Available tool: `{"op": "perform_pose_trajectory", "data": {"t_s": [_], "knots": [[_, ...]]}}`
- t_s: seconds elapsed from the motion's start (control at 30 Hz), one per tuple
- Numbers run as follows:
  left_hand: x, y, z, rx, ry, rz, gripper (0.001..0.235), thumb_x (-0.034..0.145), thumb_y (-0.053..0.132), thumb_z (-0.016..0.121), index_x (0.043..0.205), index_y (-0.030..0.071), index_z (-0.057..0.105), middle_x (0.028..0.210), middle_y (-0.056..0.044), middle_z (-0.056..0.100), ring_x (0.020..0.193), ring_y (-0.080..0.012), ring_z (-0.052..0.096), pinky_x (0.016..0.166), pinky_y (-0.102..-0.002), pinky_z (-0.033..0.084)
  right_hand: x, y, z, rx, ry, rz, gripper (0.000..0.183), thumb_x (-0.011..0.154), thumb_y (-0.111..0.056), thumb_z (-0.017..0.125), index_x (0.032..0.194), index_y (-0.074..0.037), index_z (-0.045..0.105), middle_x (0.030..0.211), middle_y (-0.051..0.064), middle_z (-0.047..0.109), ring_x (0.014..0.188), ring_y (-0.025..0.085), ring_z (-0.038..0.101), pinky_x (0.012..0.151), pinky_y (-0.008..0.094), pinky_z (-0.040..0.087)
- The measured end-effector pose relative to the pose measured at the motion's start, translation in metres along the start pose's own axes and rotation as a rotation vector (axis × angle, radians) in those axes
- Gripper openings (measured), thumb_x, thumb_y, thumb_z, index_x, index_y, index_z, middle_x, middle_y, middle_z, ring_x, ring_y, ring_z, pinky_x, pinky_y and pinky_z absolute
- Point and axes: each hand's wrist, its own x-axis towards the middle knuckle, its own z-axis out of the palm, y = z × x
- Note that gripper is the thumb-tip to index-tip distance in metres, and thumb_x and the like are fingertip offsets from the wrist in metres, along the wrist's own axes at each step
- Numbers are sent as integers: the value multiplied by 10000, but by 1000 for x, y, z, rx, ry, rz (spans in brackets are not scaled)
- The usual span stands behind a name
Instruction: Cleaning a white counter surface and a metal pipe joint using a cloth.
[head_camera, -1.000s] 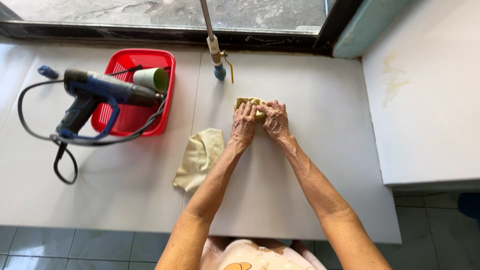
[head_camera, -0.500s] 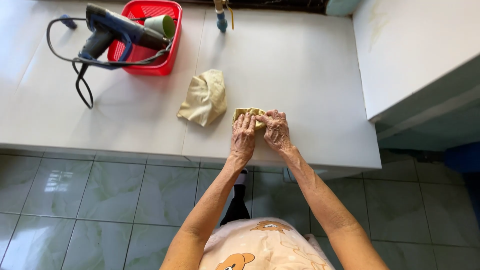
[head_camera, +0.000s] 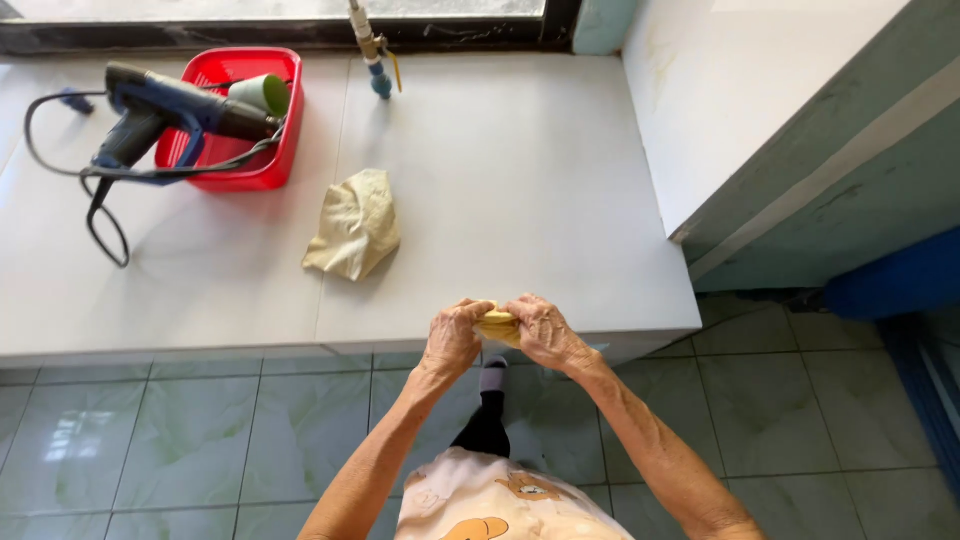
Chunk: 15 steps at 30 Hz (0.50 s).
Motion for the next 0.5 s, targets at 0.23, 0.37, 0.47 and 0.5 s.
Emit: {"op": "perform_pose_trajectory", "data": {"t_s": [0.23, 0.37, 0.47, 0.5], "knots": [[173, 35, -7, -142, 208, 157, 530, 765, -188, 533, 1178, 78, 731, 1193, -100, 732, 992, -332, 710, 825, -423, 579, 133, 51, -88, -186, 183, -15, 357, 905, 22, 505, 1187, -39, 715, 1035, 187, 669, 1016, 354, 632, 917, 451, 543], [291, 27, -2, -65, 349, 328, 538, 769, -198, 543, 1203, 72, 711, 1201, -114, 715, 1066, -349, 683, 869, -433, 577, 228, 89, -135, -253, 284, -29, 345, 901, -2, 589, 1212, -61, 728, 1052, 178, 660, 1029, 337, 622, 905, 434, 563], [374, 13, 4, -29, 412, 410, 553, 750, -193, 571, 1221, 65, 702, 1227, -124, 698, 1106, -358, 668, 907, -436, 573, 298, 127, -157, -302, 341, -61, 345, 895, 6, 620, 1205, -78, 746, 1071, 163, 652, 1045, 331, 618, 903, 426, 571], [400, 7, 8, 9, 441, 433, 575, 731, -192, 582, 1235, 58, 697, 1247, -132, 689, 1127, -368, 659, 925, -437, 569, 319, 140, -162, -335, 362, -87, 349, 898, 21, 622, 1202, -87, 755, 1079, 152, 649, 1054, 328, 618, 905, 423, 574]]}}
